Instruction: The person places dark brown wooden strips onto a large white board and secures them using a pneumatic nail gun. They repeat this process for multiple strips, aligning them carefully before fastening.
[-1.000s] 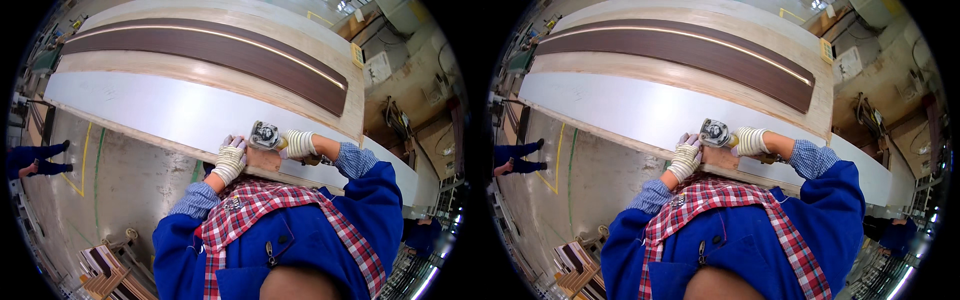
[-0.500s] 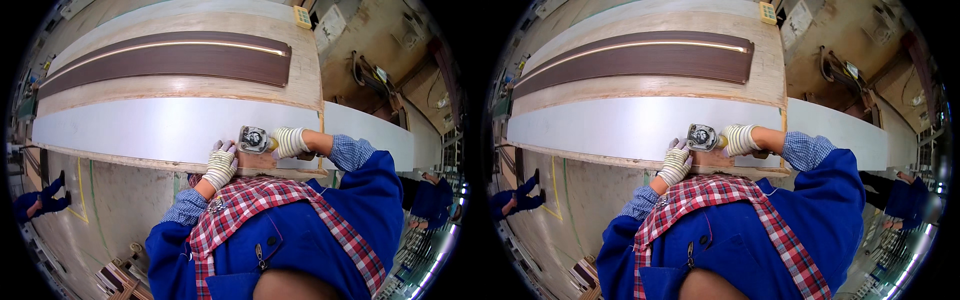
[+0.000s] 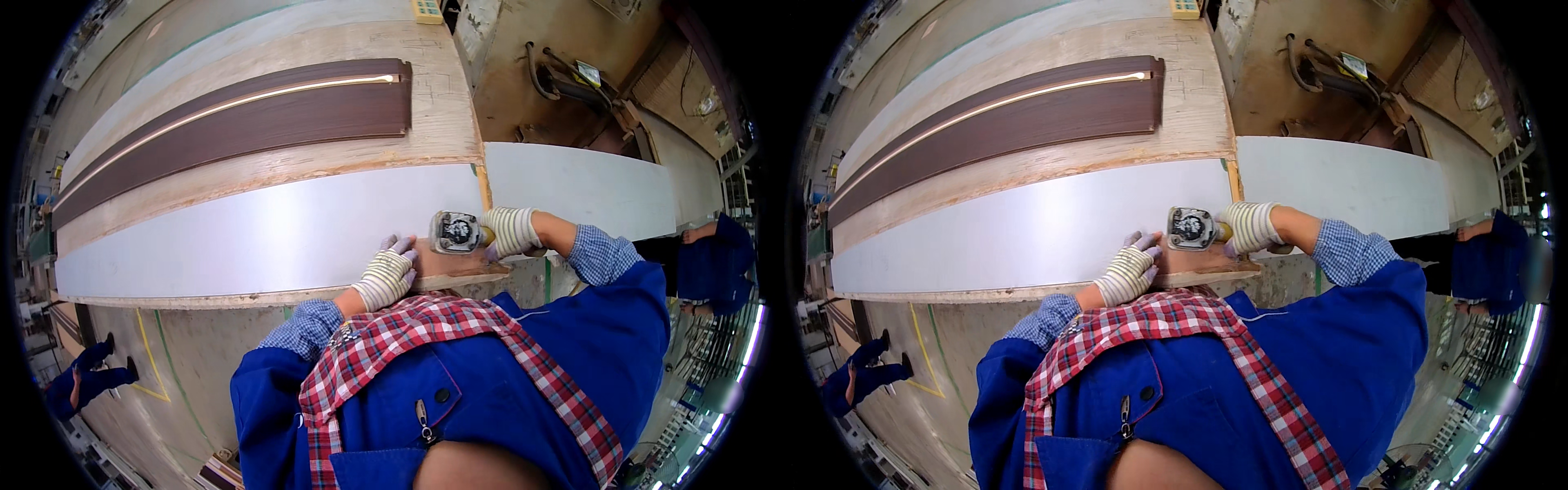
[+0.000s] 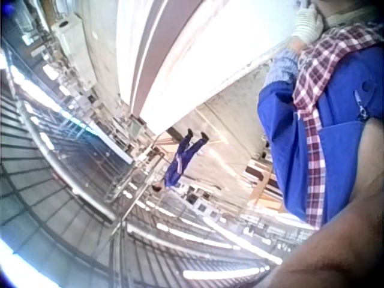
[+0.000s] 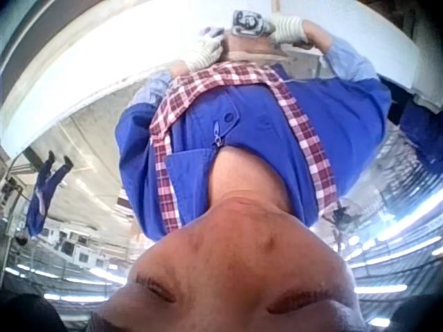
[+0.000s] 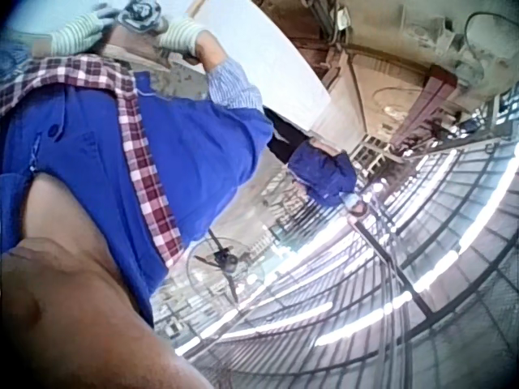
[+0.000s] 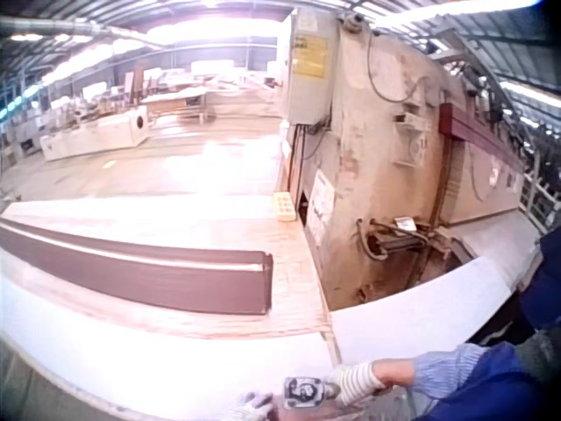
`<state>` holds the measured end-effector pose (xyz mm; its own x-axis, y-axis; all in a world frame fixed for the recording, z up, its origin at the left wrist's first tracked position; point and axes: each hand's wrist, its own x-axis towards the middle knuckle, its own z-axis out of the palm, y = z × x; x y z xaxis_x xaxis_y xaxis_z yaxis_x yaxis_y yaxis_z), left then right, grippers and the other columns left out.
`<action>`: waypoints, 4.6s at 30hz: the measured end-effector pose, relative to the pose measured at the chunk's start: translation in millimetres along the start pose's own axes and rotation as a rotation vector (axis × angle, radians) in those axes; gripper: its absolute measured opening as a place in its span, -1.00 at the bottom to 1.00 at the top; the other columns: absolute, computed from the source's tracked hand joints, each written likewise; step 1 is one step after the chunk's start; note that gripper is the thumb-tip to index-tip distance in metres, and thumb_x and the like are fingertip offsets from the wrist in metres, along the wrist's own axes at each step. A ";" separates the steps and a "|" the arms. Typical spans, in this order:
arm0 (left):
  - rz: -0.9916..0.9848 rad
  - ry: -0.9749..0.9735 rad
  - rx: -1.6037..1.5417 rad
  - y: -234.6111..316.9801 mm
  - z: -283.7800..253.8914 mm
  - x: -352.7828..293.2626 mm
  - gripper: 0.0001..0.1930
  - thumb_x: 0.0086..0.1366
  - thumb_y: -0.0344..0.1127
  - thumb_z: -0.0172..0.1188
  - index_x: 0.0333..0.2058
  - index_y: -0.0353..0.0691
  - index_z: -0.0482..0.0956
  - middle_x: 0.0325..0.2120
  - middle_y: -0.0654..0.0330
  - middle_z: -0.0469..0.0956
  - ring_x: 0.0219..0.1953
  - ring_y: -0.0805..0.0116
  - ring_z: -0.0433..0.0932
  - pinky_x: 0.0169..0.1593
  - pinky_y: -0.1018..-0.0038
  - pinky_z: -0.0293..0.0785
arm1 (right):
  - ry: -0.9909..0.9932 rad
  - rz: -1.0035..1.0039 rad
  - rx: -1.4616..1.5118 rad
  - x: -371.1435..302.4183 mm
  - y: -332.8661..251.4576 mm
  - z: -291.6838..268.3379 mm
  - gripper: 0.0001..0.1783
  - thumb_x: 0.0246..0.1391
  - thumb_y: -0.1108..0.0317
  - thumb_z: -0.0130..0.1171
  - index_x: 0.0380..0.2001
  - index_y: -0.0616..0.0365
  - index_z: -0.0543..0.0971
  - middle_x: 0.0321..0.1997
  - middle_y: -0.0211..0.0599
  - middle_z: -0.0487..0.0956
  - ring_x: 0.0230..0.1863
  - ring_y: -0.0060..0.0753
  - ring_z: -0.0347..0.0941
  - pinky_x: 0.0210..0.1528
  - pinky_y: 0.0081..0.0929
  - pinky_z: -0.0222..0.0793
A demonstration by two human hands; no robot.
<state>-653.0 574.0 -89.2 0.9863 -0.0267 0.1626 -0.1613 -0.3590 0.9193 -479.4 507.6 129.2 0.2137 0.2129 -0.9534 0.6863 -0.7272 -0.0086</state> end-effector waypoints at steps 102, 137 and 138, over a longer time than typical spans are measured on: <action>-0.496 1.771 -1.365 -351.2 -617.8 -607.8 -0.75 0.14 -0.39 0.12 -0.22 -0.36 0.38 -0.33 0.10 0.47 -0.33 0.26 0.46 -0.25 0.34 0.43 | 0.592 -0.056 0.429 69.4 -693.6 -53.1 -0.72 -0.35 0.30 0.22 -0.47 0.18 0.54 -0.55 -0.28 0.54 -0.48 -0.35 0.47 -0.40 -0.39 0.39; 0.202 0.996 0.217 73.0 -556.6 -233.0 -0.73 -0.03 -0.38 0.25 -0.30 -0.24 0.48 -0.44 0.05 0.40 -0.40 0.19 0.42 -0.34 0.38 0.38 | 0.439 -1.439 1.811 -30.3 -555.9 -23.2 -0.22 -0.19 0.38 0.00 0.21 0.15 0.09 -0.69 -0.35 0.32 -0.68 -0.43 0.29 -0.44 -0.35 0.33; 0.016 0.939 -0.131 69.8 -548.4 -227.2 -0.68 -0.01 -0.34 0.26 -0.25 -0.26 0.46 -0.37 0.01 0.40 -0.35 0.20 0.40 -0.30 0.39 0.37 | 0.452 -1.452 1.822 -28.0 -546.5 -21.8 -0.22 -0.19 0.38 0.00 0.21 0.15 0.09 -0.69 -0.36 0.32 -0.68 -0.43 0.29 -0.44 -0.36 0.33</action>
<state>-906.9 1066.7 134.6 0.5631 0.7509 0.3452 -0.2334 -0.2562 0.9380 -845.3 913.3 167.1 0.5971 0.8022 0.0046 -0.5379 0.4046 -0.7396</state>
